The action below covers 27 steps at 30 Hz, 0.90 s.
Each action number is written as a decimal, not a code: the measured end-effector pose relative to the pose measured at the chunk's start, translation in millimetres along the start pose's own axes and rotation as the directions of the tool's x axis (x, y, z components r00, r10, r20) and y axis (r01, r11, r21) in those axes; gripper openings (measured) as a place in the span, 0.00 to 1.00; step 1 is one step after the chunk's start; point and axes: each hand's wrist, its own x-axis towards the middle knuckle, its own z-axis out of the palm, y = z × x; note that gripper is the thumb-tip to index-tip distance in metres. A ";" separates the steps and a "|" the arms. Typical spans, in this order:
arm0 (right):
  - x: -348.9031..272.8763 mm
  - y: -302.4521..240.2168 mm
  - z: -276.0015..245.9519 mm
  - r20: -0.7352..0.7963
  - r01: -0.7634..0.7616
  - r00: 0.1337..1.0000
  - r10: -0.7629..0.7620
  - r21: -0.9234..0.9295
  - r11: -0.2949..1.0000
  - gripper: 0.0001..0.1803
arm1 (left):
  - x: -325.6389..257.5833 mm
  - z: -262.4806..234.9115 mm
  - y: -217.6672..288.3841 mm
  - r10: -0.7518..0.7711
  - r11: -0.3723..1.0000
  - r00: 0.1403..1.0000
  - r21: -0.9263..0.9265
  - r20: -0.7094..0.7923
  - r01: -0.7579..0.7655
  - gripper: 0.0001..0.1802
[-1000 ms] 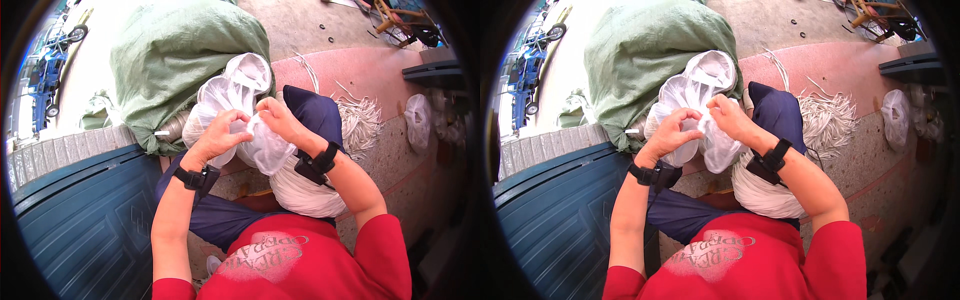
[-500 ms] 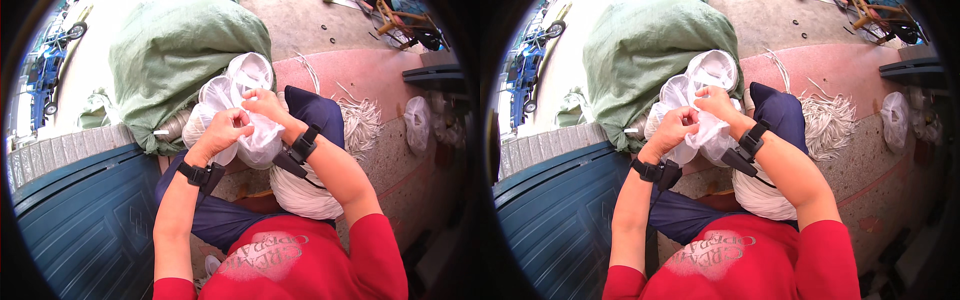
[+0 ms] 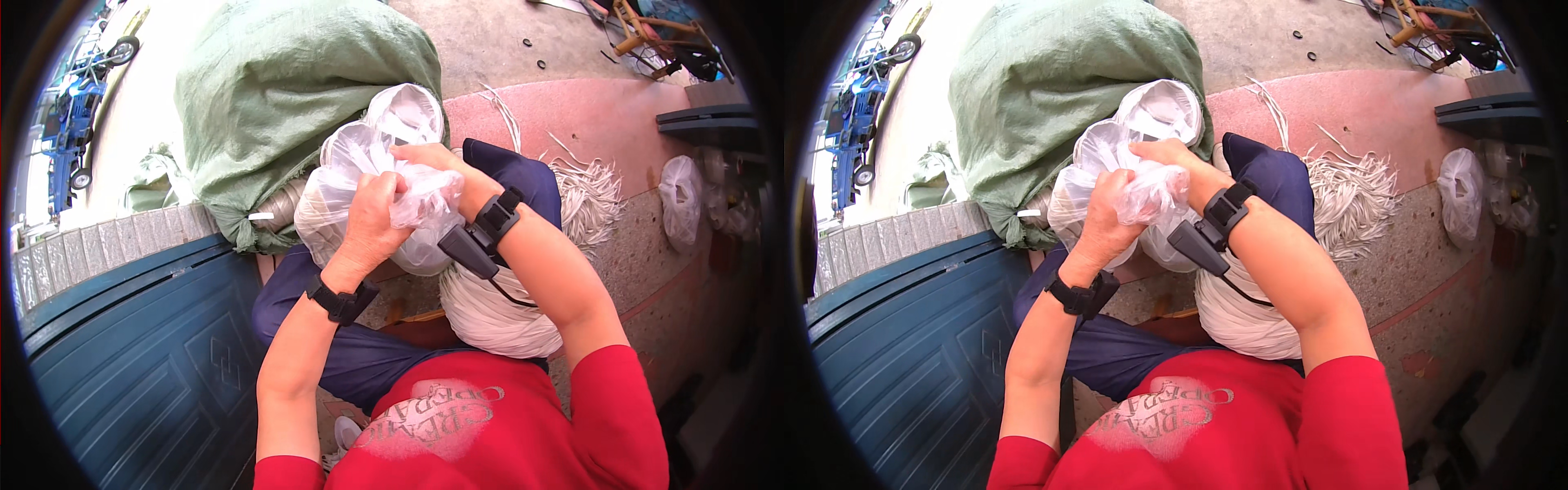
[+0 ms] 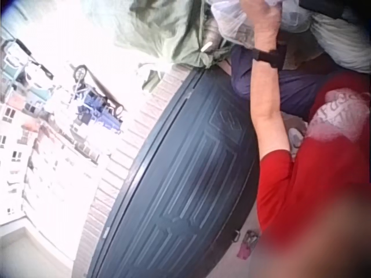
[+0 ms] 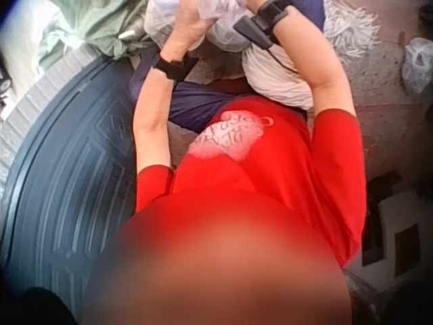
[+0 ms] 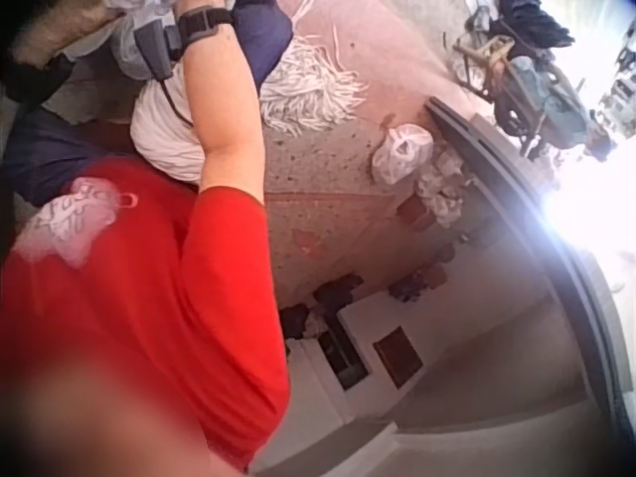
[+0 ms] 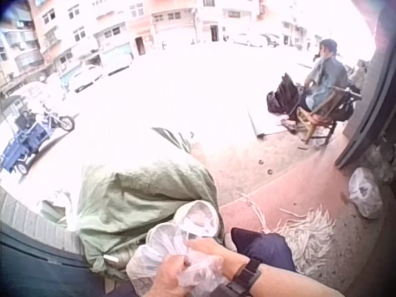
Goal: The recorder is seen lacing up a white shoe, then organizing and bagging several bundles of white shoe laces.
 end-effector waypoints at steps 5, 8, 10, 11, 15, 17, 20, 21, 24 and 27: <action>-32.6 -20.2 6.4 0.272 -0.232 0.948 0.166 0.232 0.945 0.07 | 3.9 -3.1 1.9 0.032 0.997 0.999 0.063 -0.018 -0.031 0.15; -26.1 -13.1 2.5 0.327 -0.293 0.924 0.197 0.278 0.915 0.08 | 2.0 1.6 3.3 0.067 0.991 0.998 0.118 -0.007 -0.066 0.15; -22.4 -7.5 0.7 0.380 -0.314 0.902 0.203 0.257 0.914 0.09 | 0.8 4.6 3.9 0.027 0.985 0.999 0.169 0.025 -0.031 0.15; -21.9 -6.6 0.1 0.349 -0.285 0.918 0.188 0.251 0.925 0.09 | 1.6 5.9 3.6 0.014 0.987 1.000 0.157 0.025 -0.018 0.14; -26.6 -8.4 -0.7 0.263 -0.188 0.957 0.121 0.248 0.950 0.06 | 8.9 4.1 0.9 -0.065 0.993 0.997 0.096 -0.030 0.067 0.11; -25.2 -8.4 -3.6 0.143 -0.116 0.986 0.084 0.232 0.966 0.06 | 11.5 -0.6 -0.4 -0.141 0.990 0.990 0.019 0.012 0.141 0.11; -10.5 -0.5 -11.0 0.286 -0.136 0.957 0.053 0.278 0.951 0.04 | 15.5 -4.1 -4.7 -0.250 0.960 0.966 -0.108 0.072 0.257 0.11; -4.0 3.7 -13.8 0.359 -0.158 0.933 0.033 0.325 0.932 0.04 | 16.9 -3.7 -6.8 -0.285 0.942 0.954 -0.157 0.087 0.296 0.13; 10.9 13.1 -16.5 0.402 0.138 0.888 -0.222 0.227 0.964 0.05 | 15.0 -0.4 -14.9 -0.307 0.919 0.939 -0.207 0.153 0.334 0.13; 8.6 4.3 -12.3 0.534 0.893 0.445 -0.719 -0.205 0.400 0.09 | 11.5 2.8 -23.5 -0.325 0.885 0.933 -0.298 0.152 0.357 0.13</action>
